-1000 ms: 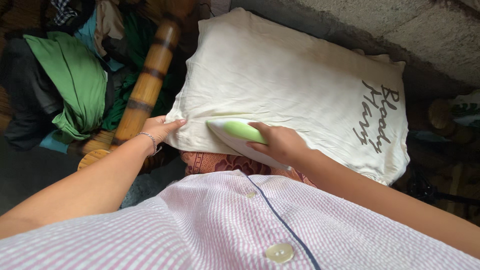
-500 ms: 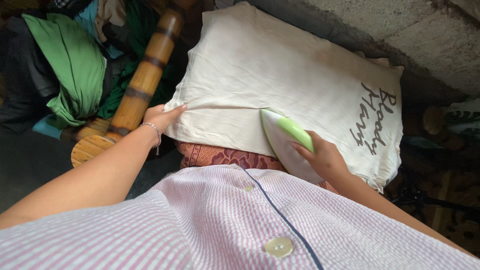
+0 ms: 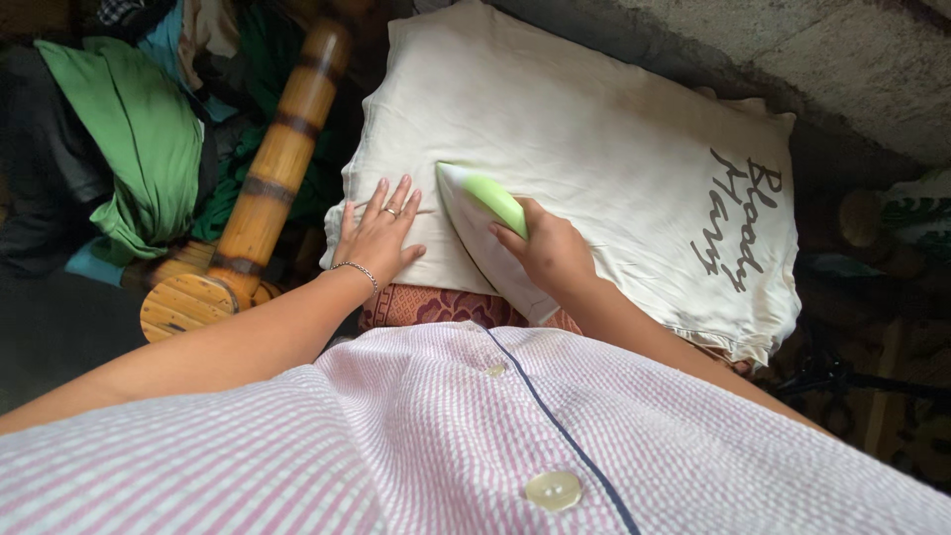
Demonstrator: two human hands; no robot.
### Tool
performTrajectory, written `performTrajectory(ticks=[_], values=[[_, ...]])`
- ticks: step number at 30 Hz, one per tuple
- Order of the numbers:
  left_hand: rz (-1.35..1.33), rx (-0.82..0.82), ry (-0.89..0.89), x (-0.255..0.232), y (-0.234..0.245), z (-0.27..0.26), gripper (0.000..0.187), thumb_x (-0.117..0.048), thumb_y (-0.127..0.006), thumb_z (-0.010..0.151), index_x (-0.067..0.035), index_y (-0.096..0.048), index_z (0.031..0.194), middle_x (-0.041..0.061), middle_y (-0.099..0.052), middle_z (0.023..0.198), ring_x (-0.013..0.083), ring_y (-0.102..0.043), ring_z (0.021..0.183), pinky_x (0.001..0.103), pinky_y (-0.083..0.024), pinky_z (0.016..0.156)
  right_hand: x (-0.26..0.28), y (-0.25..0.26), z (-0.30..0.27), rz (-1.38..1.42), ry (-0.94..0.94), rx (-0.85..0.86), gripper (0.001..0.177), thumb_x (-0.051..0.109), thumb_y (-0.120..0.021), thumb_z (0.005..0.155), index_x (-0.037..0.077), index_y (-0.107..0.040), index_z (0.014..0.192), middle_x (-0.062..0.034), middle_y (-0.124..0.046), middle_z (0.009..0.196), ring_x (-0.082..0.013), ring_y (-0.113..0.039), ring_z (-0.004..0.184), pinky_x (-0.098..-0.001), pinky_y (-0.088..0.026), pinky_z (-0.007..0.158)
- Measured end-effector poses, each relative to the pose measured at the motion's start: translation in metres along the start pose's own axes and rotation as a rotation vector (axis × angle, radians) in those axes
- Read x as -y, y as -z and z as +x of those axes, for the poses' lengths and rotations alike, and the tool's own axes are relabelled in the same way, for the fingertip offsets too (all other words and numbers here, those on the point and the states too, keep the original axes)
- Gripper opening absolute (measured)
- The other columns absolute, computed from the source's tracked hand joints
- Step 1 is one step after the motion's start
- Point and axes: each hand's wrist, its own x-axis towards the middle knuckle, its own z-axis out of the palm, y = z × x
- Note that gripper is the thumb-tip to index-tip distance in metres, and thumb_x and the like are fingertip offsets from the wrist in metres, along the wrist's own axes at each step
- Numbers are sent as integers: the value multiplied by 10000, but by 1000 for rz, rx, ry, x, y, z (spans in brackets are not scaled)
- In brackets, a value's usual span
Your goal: The person irons a white t-shirt laid on a patterned cushion. They use a green and white iron to smooth the fabric, periodically lifting and repositioning the shirt to access different areas. The person continues ironing until the shirt appears smooth.
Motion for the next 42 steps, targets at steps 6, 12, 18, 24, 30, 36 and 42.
performTrajectory(ticks=[6, 12, 18, 24, 30, 36, 42], values=[[11, 36, 50, -6, 8, 2, 931, -507, -671, 889, -312, -141, 1629, -60, 35, 1720, 213, 48, 1575, 643, -60, 1215, -70, 7, -34, 130, -266, -155, 569, 508, -659, 929, 75, -615, 1295, -208, -737, 948, -348, -735, 855, -467, -553, 766], [-53, 62, 86, -7, 10, 2, 947, -461, -709, 881, -328, -143, 1628, -63, 56, 1725, 222, 65, 1583, 666, -91, 1208, -87, 12, -52, 156, -341, -160, 560, 521, -617, 956, 65, -627, 1280, -192, -739, 903, -349, -726, 839, -467, -541, 752], [-89, 76, 95, -8, 13, 2, 943, -428, -726, 881, -343, -152, 1624, -72, 63, 1723, 223, 68, 1585, 666, -102, 1211, -58, 15, -16, 104, -178, -84, 566, 552, -602, 951, 77, -624, 1259, -155, -746, 898, -330, -726, 843, -458, -538, 755], [-61, 82, 124, -11, 14, 4, 951, -410, -745, 869, -367, -165, 1622, -98, 74, 1716, 205, 62, 1579, 675, -87, 1209, -71, 20, -20, 41, -222, -114, 576, 563, -629, 944, 110, -617, 1298, -171, -742, 908, -338, -721, 854, -467, -545, 764], [-60, 106, 130, -17, 15, 0, 966, -418, -757, 851, -374, -171, 1618, -110, 69, 1719, 195, 57, 1584, 666, -92, 1215, -130, 33, -72, 213, -508, -152, 600, 544, -618, 949, 47, -583, 1284, -192, -721, 857, -306, -737, 694, -442, -570, 661], [-91, 92, 129, -16, 14, -1, 981, -416, -770, 845, -384, -168, 1618, -107, 64, 1720, 196, 59, 1585, 659, -92, 1222, -137, 29, -66, 317, -499, -174, 538, 477, -672, 960, -47, -646, 1081, -141, -685, 759, -233, -644, 524, -399, -521, 514], [-85, 114, 126, -14, 17, -1, 1000, -419, -776, 834, -391, -153, 1615, -110, 69, 1719, 194, 62, 1586, 635, -105, 1228, -139, 65, -70, 327, -397, -96, 460, 419, -715, 916, 2, -707, 1109, -128, -655, 714, -204, -587, 526, -374, -466, 495]])
